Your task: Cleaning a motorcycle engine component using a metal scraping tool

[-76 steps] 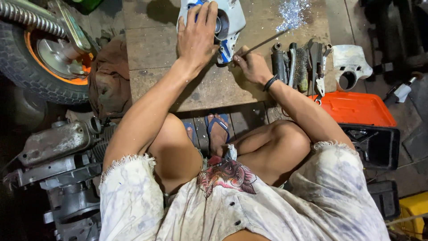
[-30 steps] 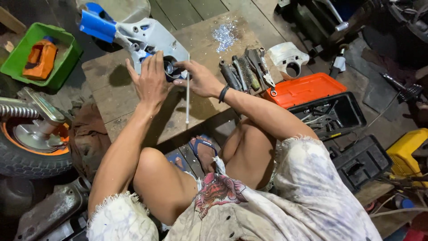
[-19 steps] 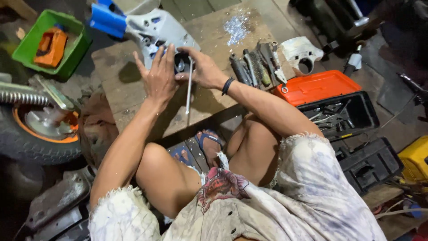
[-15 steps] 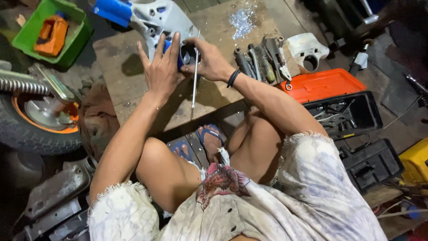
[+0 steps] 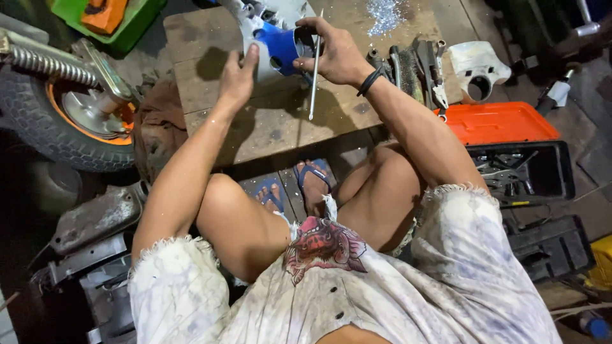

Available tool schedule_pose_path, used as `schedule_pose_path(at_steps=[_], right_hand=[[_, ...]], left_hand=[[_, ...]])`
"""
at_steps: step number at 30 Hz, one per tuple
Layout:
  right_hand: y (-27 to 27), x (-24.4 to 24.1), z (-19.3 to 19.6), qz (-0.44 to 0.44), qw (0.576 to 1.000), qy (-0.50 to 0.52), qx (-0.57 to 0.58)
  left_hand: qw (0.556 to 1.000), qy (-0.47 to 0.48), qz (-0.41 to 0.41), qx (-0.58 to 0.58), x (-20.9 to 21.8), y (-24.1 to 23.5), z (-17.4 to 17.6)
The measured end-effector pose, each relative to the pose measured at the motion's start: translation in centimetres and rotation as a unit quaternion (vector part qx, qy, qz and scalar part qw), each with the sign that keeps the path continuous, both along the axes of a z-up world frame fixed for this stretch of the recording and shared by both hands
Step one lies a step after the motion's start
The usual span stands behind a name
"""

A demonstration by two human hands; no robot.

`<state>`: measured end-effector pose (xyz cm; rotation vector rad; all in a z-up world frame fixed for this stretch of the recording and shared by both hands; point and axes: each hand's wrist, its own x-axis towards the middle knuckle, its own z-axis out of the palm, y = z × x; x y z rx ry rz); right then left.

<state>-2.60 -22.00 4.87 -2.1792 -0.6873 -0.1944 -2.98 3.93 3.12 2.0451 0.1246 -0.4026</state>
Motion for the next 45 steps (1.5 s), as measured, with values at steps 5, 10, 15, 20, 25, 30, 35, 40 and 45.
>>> schedule_pose_path(at_steps=[5, 10, 15, 20, 25, 30, 35, 40, 45], right_hand=[[0.9, -0.6, 0.6, 0.013, 0.999, 0.007, -0.034], [1.4, -1.3, 1.1, 0.042, 0.997, 0.045, -0.055], [2.0, -1.7, 1.4, 0.025, 0.999, 0.042, -0.022], [1.6, -1.1, -0.2, 0.007, 0.998, 0.066, -0.001], [0.9, -1.4, 0.2, -0.009, 0.996, 0.09, 0.02], [-1.3, -1.6, 0.5, -0.027, 0.993, 0.115, 0.024], [-6.6, -2.7, 2.4, -0.08, 0.99, 0.085, 0.082], [-12.6, -2.8, 0.2, -0.254, 0.923, 0.003, 0.289], [-16.0, -3.5, 0.2, -0.369, 0.741, 0.089, 0.553]], left_hand=[[0.996, -0.075, 0.026, -0.036, 1.8, -0.2, -2.4], [0.982, -0.032, 0.116, -0.145, 2.1, -0.8, -1.1], [0.966, -0.052, 0.178, -0.178, 1.4, -2.3, -0.2], [0.951, -0.061, 0.228, -0.2, 2.6, -3.3, -1.9], [0.945, -0.058, 0.256, -0.196, 3.5, -4.3, -2.9], [0.943, -0.089, 0.255, -0.195, 4.4, -6.0, -1.5], [0.962, -0.081, 0.204, -0.165, 7.6, -11.4, 5.3], [0.902, -0.341, -0.262, -0.037, 18.7, -17.8, -2.6], [0.848, -0.44, -0.291, -0.036, 17.9, -22.9, -1.6]])
